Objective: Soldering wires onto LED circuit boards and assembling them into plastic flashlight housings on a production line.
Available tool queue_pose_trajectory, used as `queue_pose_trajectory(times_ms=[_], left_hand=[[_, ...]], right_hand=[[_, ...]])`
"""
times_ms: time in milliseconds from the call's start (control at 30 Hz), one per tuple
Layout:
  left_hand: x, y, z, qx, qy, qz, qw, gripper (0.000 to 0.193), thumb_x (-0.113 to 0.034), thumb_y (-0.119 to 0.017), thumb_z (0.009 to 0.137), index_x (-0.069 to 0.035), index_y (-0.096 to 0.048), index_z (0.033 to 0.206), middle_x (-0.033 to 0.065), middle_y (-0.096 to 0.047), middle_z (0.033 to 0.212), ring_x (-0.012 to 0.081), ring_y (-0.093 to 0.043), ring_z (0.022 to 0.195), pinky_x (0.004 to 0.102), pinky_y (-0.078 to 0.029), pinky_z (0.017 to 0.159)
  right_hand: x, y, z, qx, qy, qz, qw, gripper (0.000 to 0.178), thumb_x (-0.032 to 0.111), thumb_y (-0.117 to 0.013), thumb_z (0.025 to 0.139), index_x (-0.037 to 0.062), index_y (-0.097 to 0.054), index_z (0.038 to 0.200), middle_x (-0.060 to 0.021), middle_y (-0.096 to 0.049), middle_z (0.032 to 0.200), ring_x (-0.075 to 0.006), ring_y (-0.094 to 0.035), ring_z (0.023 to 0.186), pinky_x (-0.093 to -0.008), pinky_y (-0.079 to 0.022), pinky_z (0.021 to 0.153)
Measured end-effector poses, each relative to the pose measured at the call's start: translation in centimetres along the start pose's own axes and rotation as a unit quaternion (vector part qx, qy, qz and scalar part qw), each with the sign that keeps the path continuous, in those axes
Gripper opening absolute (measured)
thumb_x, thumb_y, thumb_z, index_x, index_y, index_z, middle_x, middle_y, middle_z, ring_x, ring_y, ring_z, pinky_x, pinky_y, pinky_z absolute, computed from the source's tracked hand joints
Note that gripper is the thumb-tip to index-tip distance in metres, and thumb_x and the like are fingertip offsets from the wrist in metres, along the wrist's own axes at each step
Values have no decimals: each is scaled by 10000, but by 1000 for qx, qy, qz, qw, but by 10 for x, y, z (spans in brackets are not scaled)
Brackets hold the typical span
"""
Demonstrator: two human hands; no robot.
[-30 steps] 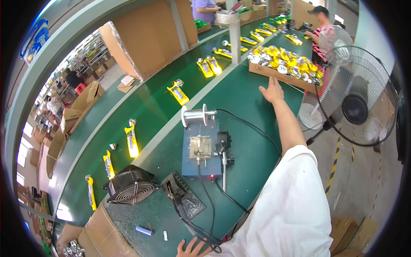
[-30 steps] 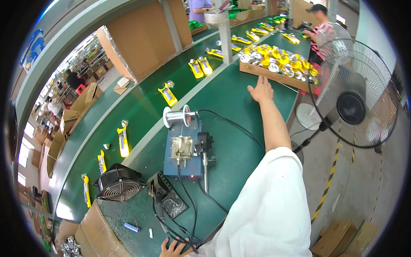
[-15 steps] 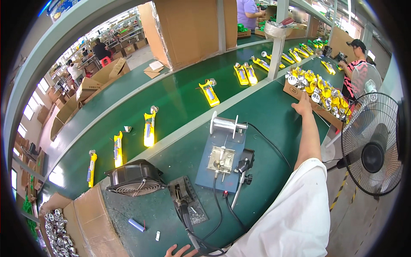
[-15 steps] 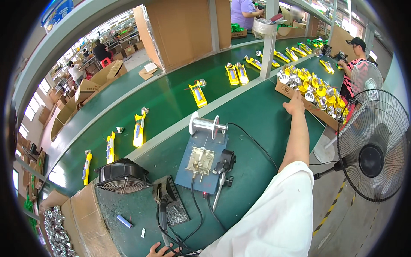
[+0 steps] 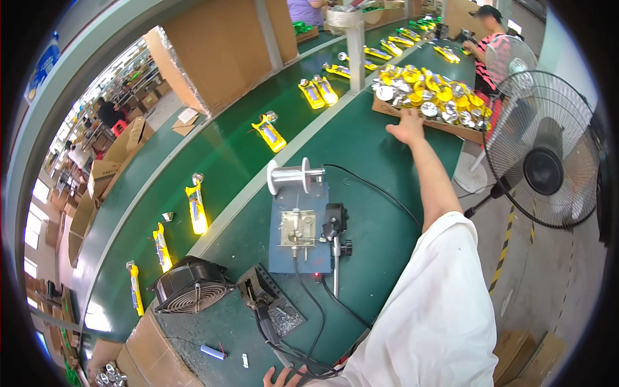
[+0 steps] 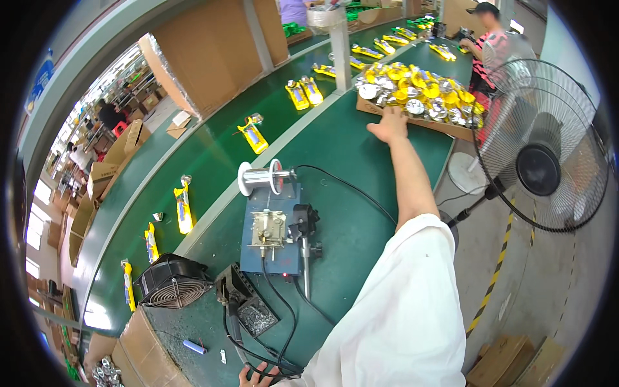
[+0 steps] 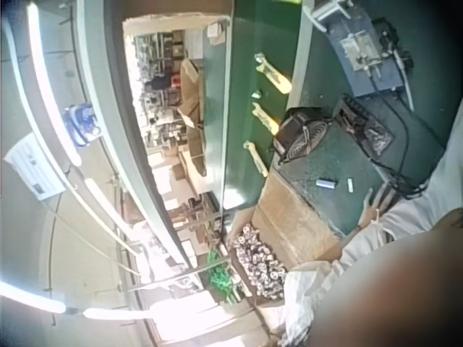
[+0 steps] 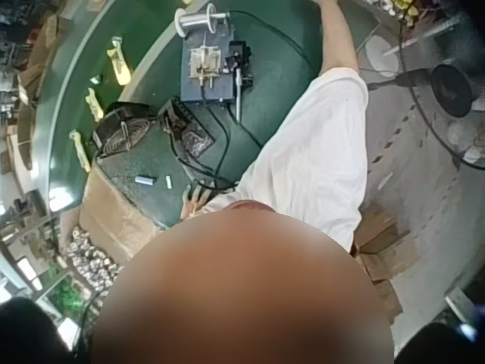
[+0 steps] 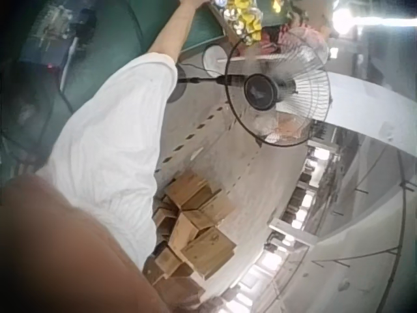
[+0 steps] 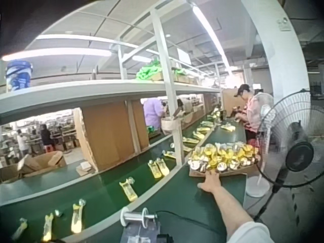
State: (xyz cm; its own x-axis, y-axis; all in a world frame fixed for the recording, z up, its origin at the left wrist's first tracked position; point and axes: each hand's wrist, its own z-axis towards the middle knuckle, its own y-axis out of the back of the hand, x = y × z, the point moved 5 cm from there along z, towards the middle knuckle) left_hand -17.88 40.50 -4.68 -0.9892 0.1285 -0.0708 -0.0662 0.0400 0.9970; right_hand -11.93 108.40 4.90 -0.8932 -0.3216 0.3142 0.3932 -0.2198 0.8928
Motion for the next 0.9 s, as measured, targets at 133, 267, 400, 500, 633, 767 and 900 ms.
queue_pose_trajectory(times_ms=[133,267,400,500,633,767,900], left_hand=[[1,-5,-5,33,-3,75,997,414,-282,-469,772,-219,-507,1180,52,-348,1296,292,-300,1193,579,-266,905],[-3,8,4,-34,-16,53,998,431,-209,-461,782,-283,-465,1206,44,-329,1320,282,-293,1207,563,-269,909],[-3,0,-1,-4,-7,72,997,428,-228,-457,783,-280,-458,1207,42,-304,1344,279,-267,1232,560,-252,920],[-3,5,4,-37,-5,34,999,421,-275,-445,783,-231,-461,1201,65,-255,1382,280,-239,1256,562,-214,940],[0,2,1,-31,48,-290,955,437,-291,-440,785,-240,-444,1219,63,-239,1391,277,-215,1268,562,-192,952],[1,0,-1,-33,16,-69,997,436,-316,-423,794,-246,-444,1224,58,-231,1397,278,-202,1275,569,-176,958],[-4,0,0,-39,9,7,999,458,-348,-427,786,-253,-436,1233,48,-229,1400,276,-212,1273,564,-189,952]], right_hand=[[18,1,-30,13,55,74,996,682,332,-647,602,27,-427,1172,-159,-357,1240,-386,-362,1125,-412,-361,935],[22,6,-57,25,80,94,992,657,298,-669,598,30,-443,1153,-164,-365,1207,-358,-382,1101,-406,-361,934],[30,4,-85,52,119,132,983,605,288,-666,611,30,-457,1118,-169,-373,1178,-354,-391,1081,-384,-363,928],[35,5,-106,49,145,162,975,554,261,-669,606,27,-468,1066,-177,-396,1148,-344,-408,1064,-385,-352,932],[31,66,-81,-87,154,151,973,575,240,-614,659,-4,-425,1144,-202,-455,1132,-355,-448,1044,-402,-388,884],[13,49,-97,-83,144,157,974,469,177,-616,674,40,-486,1104,-156,-498,1089,-329,-465,1024,-397,-392,884],[54,34,-104,-98,143,65,983,380,184,-628,674,68,-526,1022,-118,-518,1016,-290,-477,1002,-398,-407,837]])
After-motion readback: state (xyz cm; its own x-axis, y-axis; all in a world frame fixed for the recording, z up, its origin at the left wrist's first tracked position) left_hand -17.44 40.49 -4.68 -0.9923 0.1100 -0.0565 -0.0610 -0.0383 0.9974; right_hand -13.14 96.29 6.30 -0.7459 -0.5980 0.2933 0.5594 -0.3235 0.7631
